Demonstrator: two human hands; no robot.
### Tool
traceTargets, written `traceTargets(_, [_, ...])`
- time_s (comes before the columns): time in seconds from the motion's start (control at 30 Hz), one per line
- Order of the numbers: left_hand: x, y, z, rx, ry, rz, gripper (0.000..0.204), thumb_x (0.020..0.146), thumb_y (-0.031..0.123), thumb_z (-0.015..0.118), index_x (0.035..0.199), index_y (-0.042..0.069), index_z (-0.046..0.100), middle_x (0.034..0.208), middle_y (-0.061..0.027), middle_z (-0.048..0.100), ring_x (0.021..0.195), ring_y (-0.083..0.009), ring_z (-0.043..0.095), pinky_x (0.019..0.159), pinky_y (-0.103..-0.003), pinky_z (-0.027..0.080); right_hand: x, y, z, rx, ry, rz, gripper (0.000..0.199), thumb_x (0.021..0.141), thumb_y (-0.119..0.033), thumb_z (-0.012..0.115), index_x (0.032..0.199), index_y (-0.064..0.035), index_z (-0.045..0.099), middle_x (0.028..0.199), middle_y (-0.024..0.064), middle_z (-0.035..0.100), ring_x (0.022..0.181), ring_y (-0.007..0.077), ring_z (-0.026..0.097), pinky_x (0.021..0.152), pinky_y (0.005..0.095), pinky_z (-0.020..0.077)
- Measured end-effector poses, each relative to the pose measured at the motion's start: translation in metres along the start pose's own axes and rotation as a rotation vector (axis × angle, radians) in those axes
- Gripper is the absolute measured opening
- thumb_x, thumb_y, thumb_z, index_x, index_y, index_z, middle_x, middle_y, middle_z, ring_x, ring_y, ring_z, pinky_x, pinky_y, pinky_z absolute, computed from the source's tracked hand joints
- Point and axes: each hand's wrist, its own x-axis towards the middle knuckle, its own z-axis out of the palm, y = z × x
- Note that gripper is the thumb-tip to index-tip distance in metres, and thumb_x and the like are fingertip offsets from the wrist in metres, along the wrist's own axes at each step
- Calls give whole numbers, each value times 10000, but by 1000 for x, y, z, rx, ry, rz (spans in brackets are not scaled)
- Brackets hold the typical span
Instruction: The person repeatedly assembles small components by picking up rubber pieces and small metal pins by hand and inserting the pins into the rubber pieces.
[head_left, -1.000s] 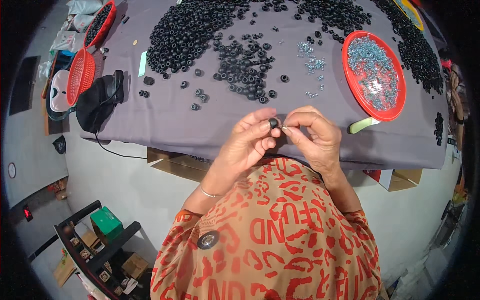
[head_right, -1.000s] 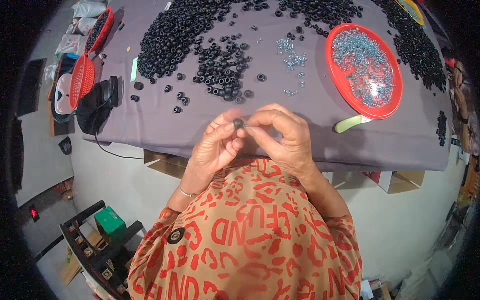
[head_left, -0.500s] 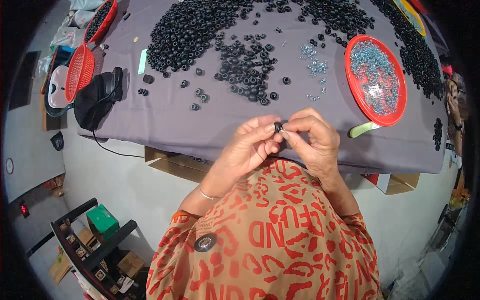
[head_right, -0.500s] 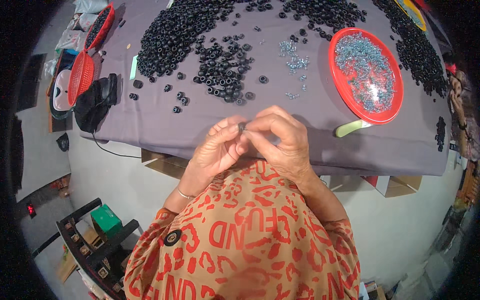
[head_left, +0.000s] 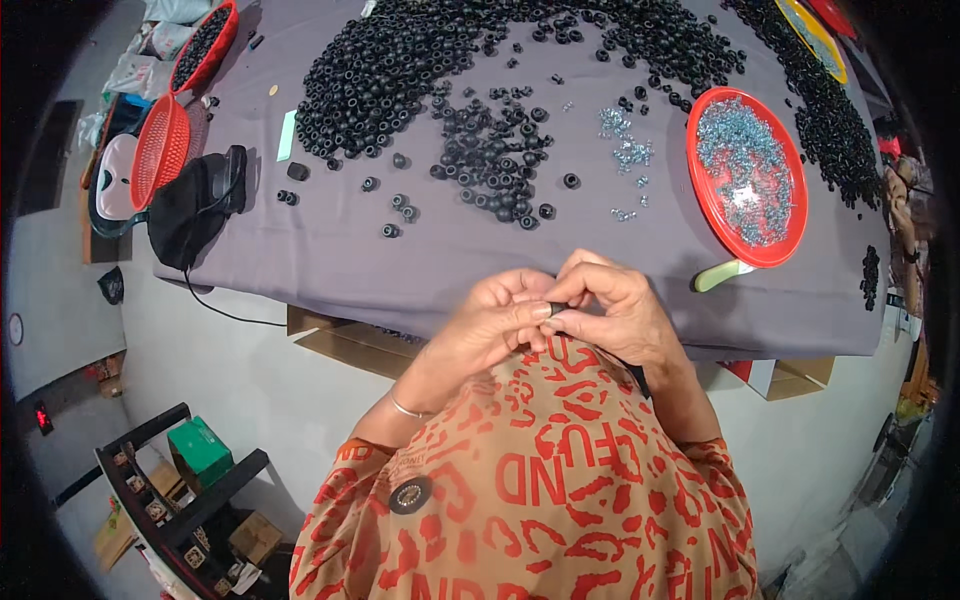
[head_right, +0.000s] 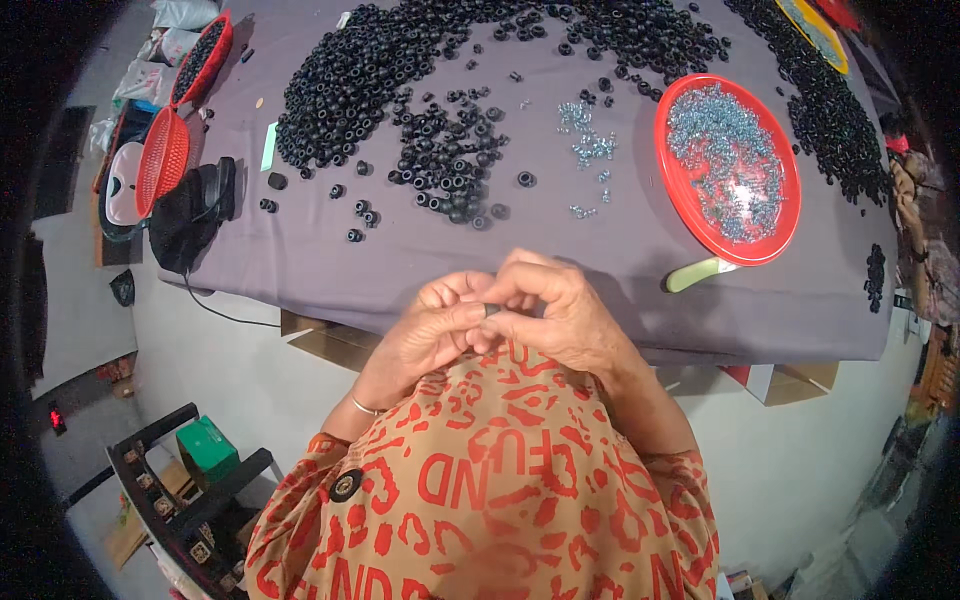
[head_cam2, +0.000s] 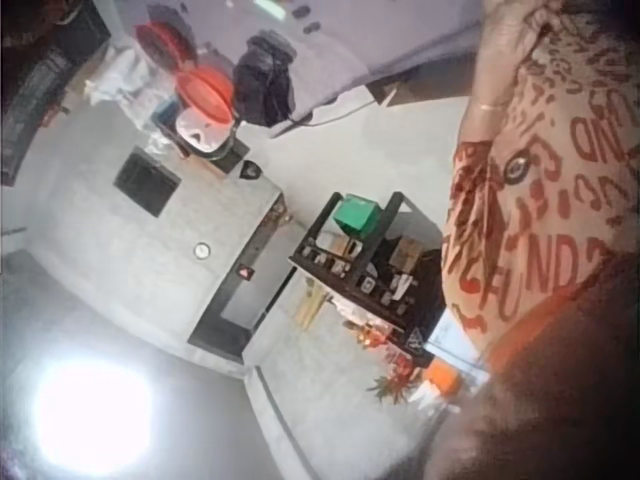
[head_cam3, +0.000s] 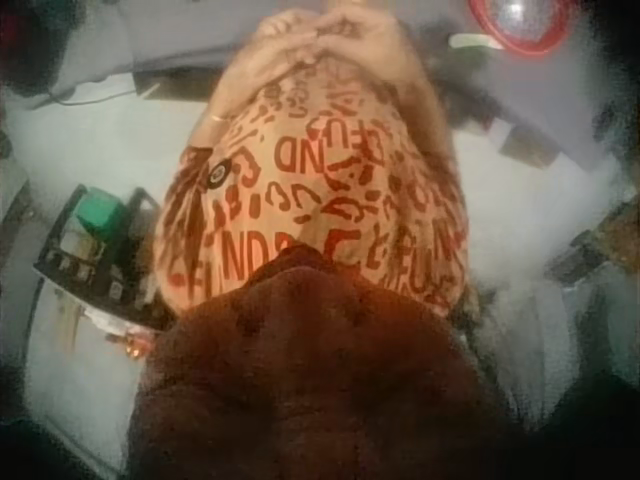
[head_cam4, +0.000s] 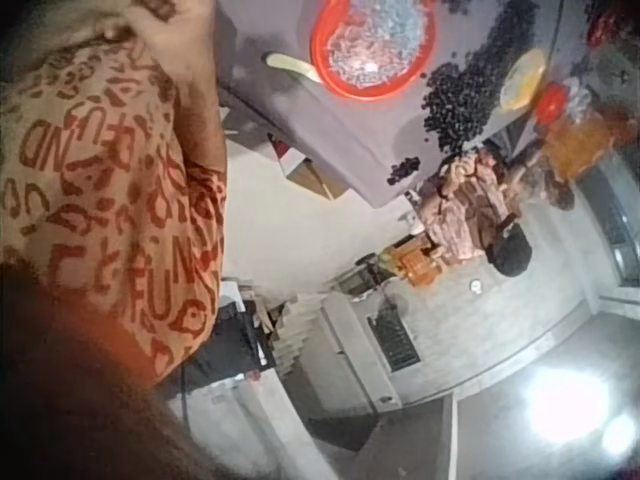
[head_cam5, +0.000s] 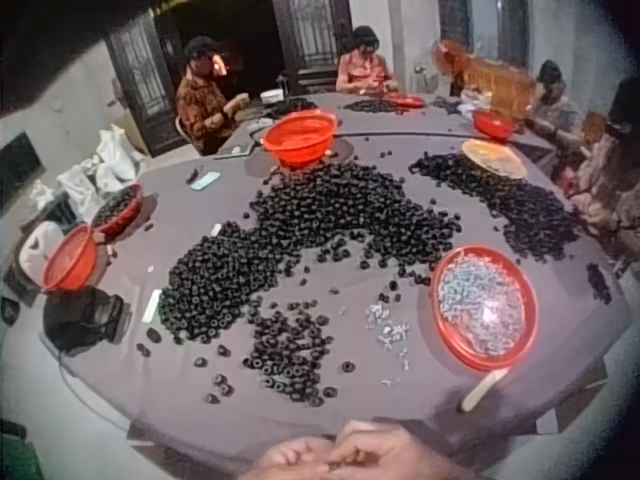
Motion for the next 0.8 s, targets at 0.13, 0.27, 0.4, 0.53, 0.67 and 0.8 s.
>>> traceTargets(0.13, [-9,6,-7,77,-51,-166,239,853,112,609,1000,-74,580,806,-98,615,678,-112,602,564,-207,518,-1,0,1,-51,-76,-136,181,669,31,720,821,-14,632,775,35,564,654,98,529,561,230,421])
traceTargets(0.27, [-11,8,-20,123,-155,-173,258,834,140,635,977,-70,590,770,-80,617,622,-103,587,553,-219,500,2,-1,6,30,-166,-109,184,678,31,712,840,-10,632,771,31,552,677,101,526,589,226,421])
traceTargets(0.4, [-10,14,-22,103,-159,-196,231,839,129,623,965,-61,588,782,-81,613,632,-104,583,557,-216,496,4,-14,1,28,-99,-45,231,678,15,707,895,-27,643,826,29,567,745,105,531,652,249,433])
traceTargets(0.53, [-4,7,-37,-164,-63,-37,176,849,119,606,960,-17,589,805,-85,611,625,-107,578,551,-217,491,21,-1,-17,-433,210,-71,169,703,16,668,863,-14,625,850,70,578,740,138,564,655,261,447])
traceTargets(0.67, [-1,6,-43,-222,-95,62,137,866,111,584,966,18,588,824,-79,607,629,-101,567,555,-217,488,48,21,-10,-773,329,-364,134,729,-17,643,860,-26,617,817,77,551,729,213,544,636,313,438])
traceTargets(0.8, [-3,6,-41,-197,-8,58,157,848,158,619,888,12,577,817,-75,555,683,-123,490,541,-226,436,69,22,4,-1026,239,-350,137,704,-35,648,835,-53,614,808,65,503,771,241,493,644,354,384])
